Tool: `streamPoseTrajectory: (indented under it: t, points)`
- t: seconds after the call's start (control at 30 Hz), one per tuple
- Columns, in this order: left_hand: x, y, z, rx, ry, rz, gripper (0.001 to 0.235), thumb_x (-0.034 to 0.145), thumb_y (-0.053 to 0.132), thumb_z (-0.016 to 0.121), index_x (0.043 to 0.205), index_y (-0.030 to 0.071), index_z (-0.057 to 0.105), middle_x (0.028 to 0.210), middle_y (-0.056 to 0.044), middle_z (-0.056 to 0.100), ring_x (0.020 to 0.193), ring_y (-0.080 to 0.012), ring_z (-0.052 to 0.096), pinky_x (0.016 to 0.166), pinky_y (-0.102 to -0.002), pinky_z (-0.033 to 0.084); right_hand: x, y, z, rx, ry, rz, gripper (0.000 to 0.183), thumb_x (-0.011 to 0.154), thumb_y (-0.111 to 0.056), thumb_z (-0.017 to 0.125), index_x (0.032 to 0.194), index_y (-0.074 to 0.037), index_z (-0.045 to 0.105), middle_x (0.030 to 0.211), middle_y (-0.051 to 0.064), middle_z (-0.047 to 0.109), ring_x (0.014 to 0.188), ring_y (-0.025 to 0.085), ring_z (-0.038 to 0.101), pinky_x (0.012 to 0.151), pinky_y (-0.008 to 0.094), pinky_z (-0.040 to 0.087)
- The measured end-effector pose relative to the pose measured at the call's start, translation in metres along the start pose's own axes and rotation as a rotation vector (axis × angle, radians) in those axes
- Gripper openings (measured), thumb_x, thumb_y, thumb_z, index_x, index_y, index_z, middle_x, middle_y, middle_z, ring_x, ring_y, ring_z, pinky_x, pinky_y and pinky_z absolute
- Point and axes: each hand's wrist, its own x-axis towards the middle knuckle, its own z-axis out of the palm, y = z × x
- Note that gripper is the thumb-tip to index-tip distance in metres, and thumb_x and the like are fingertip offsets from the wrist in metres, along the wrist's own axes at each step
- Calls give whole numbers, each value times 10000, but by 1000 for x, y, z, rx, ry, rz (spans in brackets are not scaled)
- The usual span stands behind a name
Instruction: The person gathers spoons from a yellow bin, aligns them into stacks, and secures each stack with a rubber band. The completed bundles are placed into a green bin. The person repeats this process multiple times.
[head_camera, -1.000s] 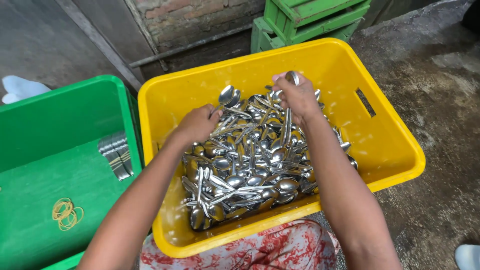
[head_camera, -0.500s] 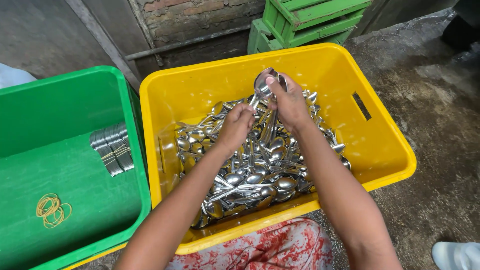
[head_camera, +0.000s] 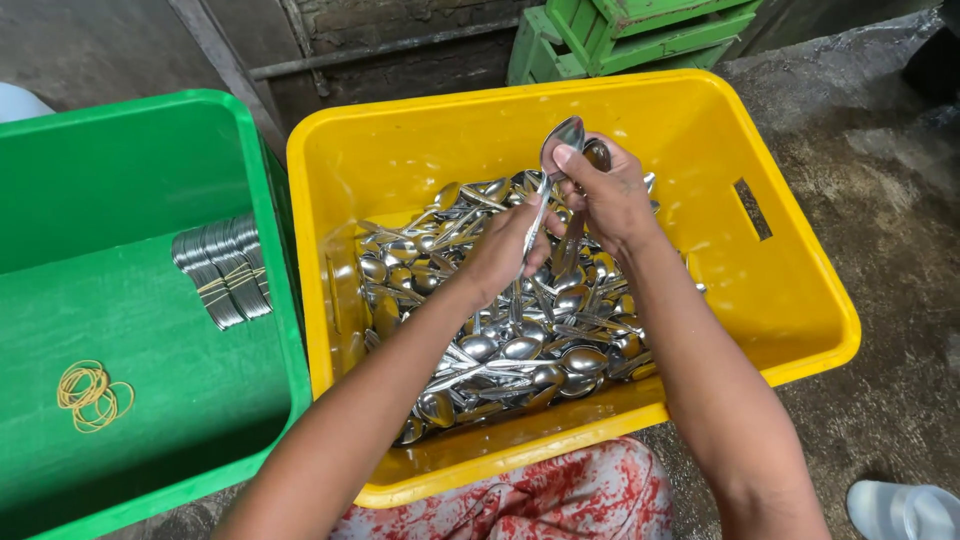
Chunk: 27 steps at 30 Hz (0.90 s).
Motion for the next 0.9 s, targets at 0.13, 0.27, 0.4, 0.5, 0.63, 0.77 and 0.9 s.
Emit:
streamPoseTrajectory:
  t: [0.13,0.27,0.4,0.5,0.63,0.77,0.9]
  points:
    - [12,-19,-10,163,-6,63,487,1106,378,207,1040,71,578,698,9,452,573,-115,460,590,-254,421,0,-3,-1,-41,8,5,239,968,-216,761,1162,-93,694,801,-14,568,666,59,547,508,153,427]
    - [-3,8,-7,214,-1,56,422,1107,306,274,1034,71,616,757,-34,527,645,-111,530,638,-258,462,-3,-5,2,-24,16,14,247,912,-202,831,1109,-114,711,778,-39,559,647,45,521,510,153,429]
    - [-16,22,-5,262,-44,39,383,1098,317,365,1069,40,628,794,-76,574,692,-154,581,663,-276,481,-10,-16,8,-9,-19,-21,187,918,-156,801,1066,-112,696,806,13,583,695,66,561,536,145,397]
    - [-24,29,-4,276,-89,22,359,1103,255,351,1049,38,632,773,-46,589,699,-132,617,688,-273,503,-10,-15,6,-45,-96,-26,364,915,-201,804,1246,-140,666,869,-13,535,765,84,496,582,178,439]
    - [-22,24,-3,329,-142,-28,364,1096,256,359,1084,15,632,720,-32,568,615,-125,576,659,-286,497,2,2,-10,-106,-77,-96,351,860,-137,868,1162,-92,695,898,37,585,778,111,570,631,226,504]
    - [-5,8,-10,157,-157,5,364,1102,261,366,1087,-4,614,690,6,510,570,-96,524,617,-247,460,10,-1,-21,-118,-8,-44,219,951,-250,775,1122,-129,711,939,53,742,775,64,700,548,155,548]
    - [-14,22,-13,146,-146,6,352,1105,247,350,1080,8,608,690,18,491,572,-81,515,622,-241,466,1,-11,-19,-164,-147,21,390,917,-436,751,1163,-137,701,1027,61,730,833,90,630,563,178,534]
